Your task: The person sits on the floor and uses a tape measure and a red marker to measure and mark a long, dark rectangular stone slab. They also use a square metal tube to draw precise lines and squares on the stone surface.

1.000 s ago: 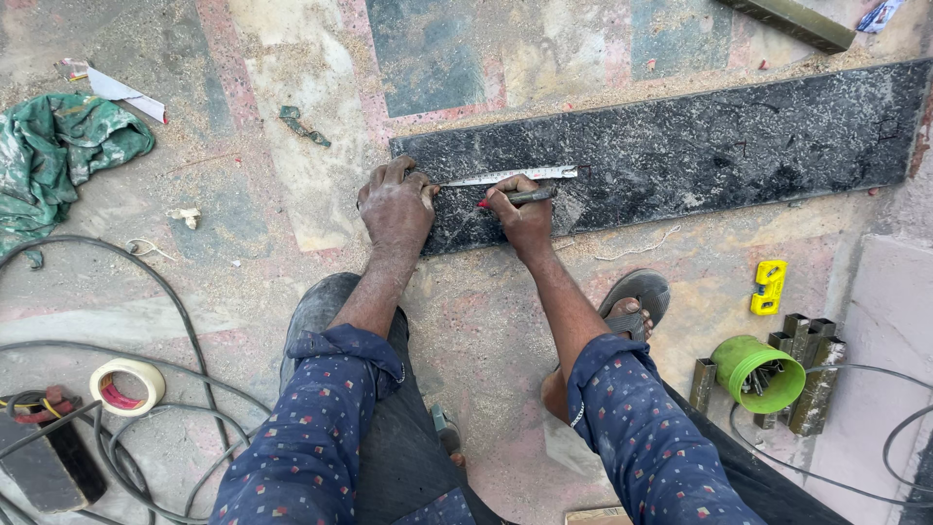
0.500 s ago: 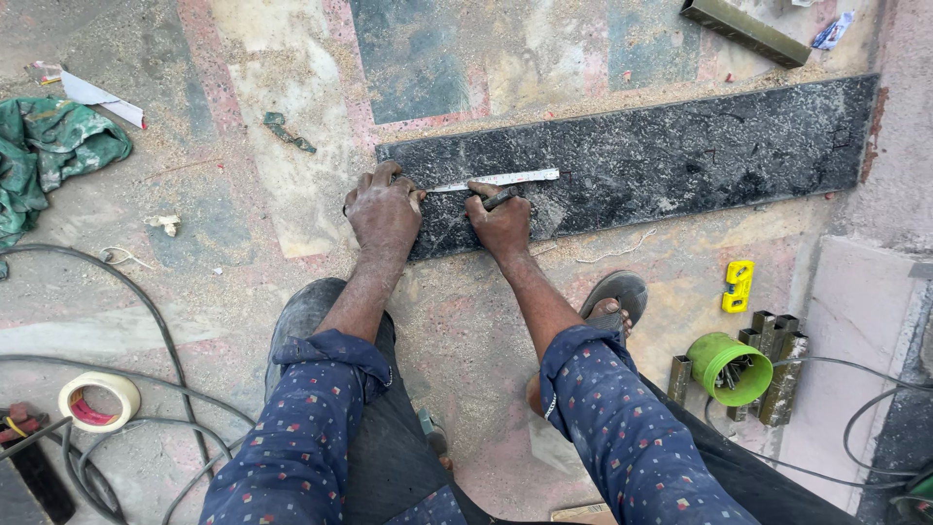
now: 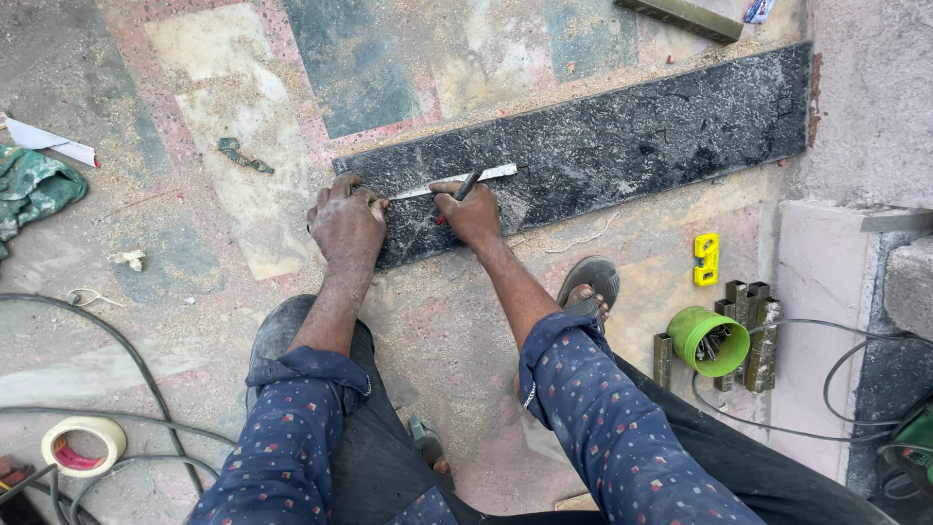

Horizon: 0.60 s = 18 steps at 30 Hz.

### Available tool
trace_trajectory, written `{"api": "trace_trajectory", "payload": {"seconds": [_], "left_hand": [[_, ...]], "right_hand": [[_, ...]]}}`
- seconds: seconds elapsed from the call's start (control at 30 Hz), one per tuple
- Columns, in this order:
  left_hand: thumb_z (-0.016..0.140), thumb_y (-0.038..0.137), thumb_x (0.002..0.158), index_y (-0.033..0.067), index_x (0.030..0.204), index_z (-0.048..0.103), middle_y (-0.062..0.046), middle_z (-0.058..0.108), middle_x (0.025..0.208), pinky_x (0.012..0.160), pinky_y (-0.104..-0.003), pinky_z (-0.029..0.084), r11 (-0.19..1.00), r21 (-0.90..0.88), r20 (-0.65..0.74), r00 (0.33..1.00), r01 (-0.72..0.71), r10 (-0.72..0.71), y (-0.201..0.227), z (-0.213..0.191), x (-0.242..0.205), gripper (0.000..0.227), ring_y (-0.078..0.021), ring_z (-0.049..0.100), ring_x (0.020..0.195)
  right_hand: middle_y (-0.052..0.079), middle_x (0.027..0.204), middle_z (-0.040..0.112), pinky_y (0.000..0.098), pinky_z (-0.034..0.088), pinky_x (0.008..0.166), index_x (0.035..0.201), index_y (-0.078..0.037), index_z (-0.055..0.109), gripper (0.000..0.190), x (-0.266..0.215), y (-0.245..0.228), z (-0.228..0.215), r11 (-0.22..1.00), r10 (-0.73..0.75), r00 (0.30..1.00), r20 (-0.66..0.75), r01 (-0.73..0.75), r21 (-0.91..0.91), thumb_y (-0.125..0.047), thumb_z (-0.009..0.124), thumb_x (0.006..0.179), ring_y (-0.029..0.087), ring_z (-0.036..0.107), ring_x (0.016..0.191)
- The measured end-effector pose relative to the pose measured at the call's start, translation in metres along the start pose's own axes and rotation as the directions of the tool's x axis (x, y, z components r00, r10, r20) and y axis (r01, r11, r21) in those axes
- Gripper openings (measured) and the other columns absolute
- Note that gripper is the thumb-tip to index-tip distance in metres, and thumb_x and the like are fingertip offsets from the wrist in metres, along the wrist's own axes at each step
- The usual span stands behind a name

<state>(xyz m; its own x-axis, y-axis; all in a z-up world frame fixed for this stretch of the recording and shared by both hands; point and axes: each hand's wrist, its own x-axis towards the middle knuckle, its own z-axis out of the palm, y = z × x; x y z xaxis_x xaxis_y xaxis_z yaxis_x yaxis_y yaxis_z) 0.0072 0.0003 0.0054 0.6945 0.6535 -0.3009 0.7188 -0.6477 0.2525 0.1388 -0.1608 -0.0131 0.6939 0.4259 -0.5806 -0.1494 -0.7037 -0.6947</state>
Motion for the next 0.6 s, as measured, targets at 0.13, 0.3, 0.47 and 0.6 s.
{"api": "trace_trajectory", "payload": {"seconds": [0.13, 0.3, 0.47, 0.6], "left_hand": [[0.085, 0.038, 0.085, 0.0194, 0.098, 0.083, 0.002, 0.063, 0.129, 0.103, -0.045, 0.046, 1.000, -0.008, 0.000, 1.000, 0.002, -0.002, -0.0002, -0.0003, -0.0006, 0.023, -0.0211, 0.058, 0.117], [0.085, 0.039, 0.085, 0.0192, 0.099, 0.082, 0.001, 0.063, 0.133, 0.102, -0.047, 0.044, 0.999, 0.004, -0.036, 0.999, -0.035, 0.035, -0.0017, 0.0002, -0.0053, 0.024, -0.0226, 0.057, 0.119], [0.085, 0.037, 0.086, 0.0197, 0.098, 0.082, 0.002, 0.064, 0.133, 0.103, -0.048, 0.044, 0.999, -0.014, -0.063, 0.997, -0.046, 0.045, -0.0022, 0.0028, -0.0062, 0.021, -0.0240, 0.056, 0.123], [0.085, 0.036, 0.085, 0.0196, 0.098, 0.082, 0.001, 0.064, 0.133, 0.103, -0.048, 0.044, 0.998, -0.036, -0.079, 0.995, -0.058, 0.055, -0.0041, 0.0027, -0.0080, 0.021, -0.0247, 0.056, 0.123]], "right_hand": [[0.002, 0.078, 0.078, 0.0267, 0.052, 0.053, 0.116, -0.016, 0.080, 0.034, -0.0066, -0.0064, -0.0021, 0.996, 0.077, 0.996, 0.037, -0.078, 0.034, -0.016, 0.066, 0.085, 0.008, 0.058, 0.057], [0.004, 0.076, 0.076, 0.0251, 0.055, 0.055, 0.116, -0.014, 0.081, 0.034, -0.0096, -0.0029, -0.0032, 0.985, 0.054, 0.997, 0.048, -0.061, 0.162, -0.014, 0.066, 0.085, 0.007, 0.062, 0.058], [0.005, 0.068, 0.070, 0.0267, 0.052, 0.055, 0.118, -0.013, 0.080, 0.035, -0.0098, 0.0015, -0.0045, 0.985, 0.031, 0.999, 0.037, -0.037, 0.166, -0.016, 0.066, 0.087, 0.008, 0.060, 0.058], [0.002, 0.069, 0.072, 0.0267, 0.054, 0.057, 0.116, -0.012, 0.080, 0.035, -0.0104, 0.0020, -0.0034, 0.985, 0.004, 1.000, 0.010, -0.006, 0.174, -0.017, 0.066, 0.085, 0.008, 0.063, 0.060]]}}
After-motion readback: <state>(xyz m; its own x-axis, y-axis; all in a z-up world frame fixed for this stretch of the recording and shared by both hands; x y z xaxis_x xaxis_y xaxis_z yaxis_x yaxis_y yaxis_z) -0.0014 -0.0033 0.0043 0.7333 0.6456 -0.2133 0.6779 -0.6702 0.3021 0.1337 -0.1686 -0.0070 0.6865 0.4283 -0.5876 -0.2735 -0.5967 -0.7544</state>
